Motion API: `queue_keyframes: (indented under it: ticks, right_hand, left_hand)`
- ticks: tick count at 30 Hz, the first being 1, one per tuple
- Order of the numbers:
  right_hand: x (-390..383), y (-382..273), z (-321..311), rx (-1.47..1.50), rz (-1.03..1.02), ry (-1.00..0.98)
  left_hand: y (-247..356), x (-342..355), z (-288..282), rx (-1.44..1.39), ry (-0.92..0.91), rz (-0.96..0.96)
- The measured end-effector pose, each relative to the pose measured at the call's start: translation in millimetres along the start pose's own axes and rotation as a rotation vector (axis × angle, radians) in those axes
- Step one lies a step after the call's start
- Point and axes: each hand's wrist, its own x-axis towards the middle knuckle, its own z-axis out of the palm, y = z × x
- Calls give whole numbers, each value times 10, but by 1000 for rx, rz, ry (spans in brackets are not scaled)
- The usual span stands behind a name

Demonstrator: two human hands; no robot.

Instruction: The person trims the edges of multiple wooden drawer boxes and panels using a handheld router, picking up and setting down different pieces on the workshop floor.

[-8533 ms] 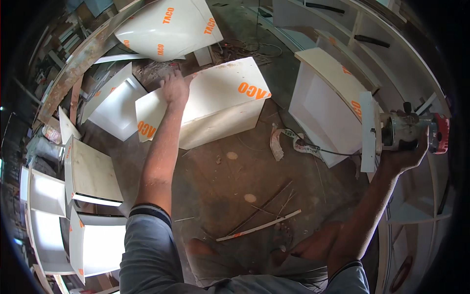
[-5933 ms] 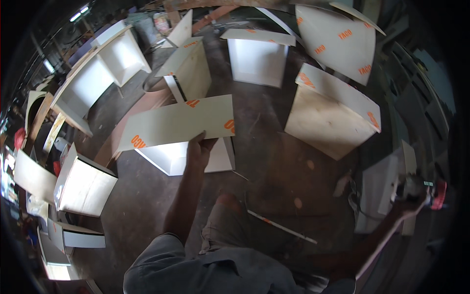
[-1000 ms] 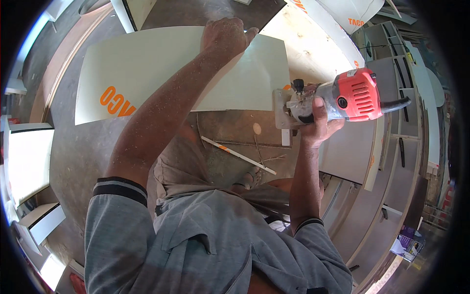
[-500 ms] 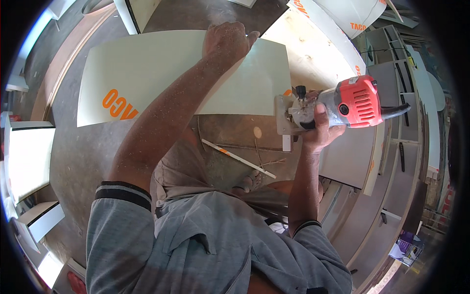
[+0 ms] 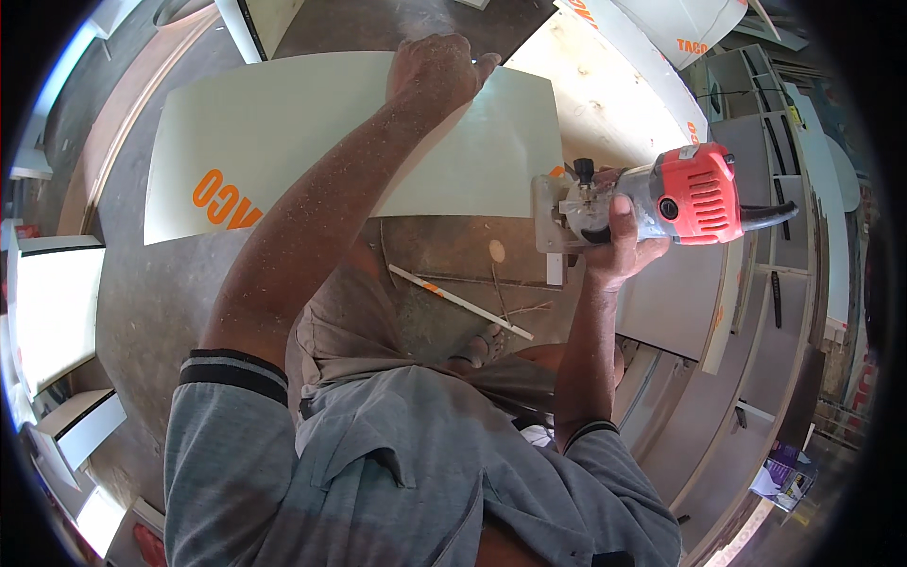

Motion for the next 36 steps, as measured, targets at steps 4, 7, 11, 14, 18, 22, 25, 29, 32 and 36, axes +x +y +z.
queue_keyframes:
  ticks: [4, 7, 11, 14, 18, 22, 25, 29, 32, 36]
  right_hand:
    - [4, 5, 1, -18, -12, -9]
    - [5, 8, -3, -118, -28, 6]
    - [35, -3, -36, -231, -68, 53]
    - [48, -11, -37, -215, -67, 46]
    - [12, -23, 25, -135, -35, -13]
    - [-31, -37, 100, -159, -22, 46]
    - [-31, -40, 126, -55, -32, 16]
    - [-19, -31, 106, 14, -7, 24]
    - [-13, -2, 106, 25, -23, 26]
    - [-11, 36, 142, -67, -51, 41]
  left_hand:
    - [-35, 2, 63, 95, 193, 128]
    - [-43, 14, 61, 92, 145, 93]
    - [-36, 4, -10, 45, 86, 35]
    - [-6, 24, -55, 110, -38, 10]
    - [26, 19, -47, 84, -56, 3]
    - [50, 19, -15, 101, 87, 19]
    - [57, 18, -33, 85, 13, -11]
    - [72, 18, -35, 137, 14, -6]
    - [62, 11, -11, 101, 51, 22]
    - [17, 2, 37, 47, 27, 20]
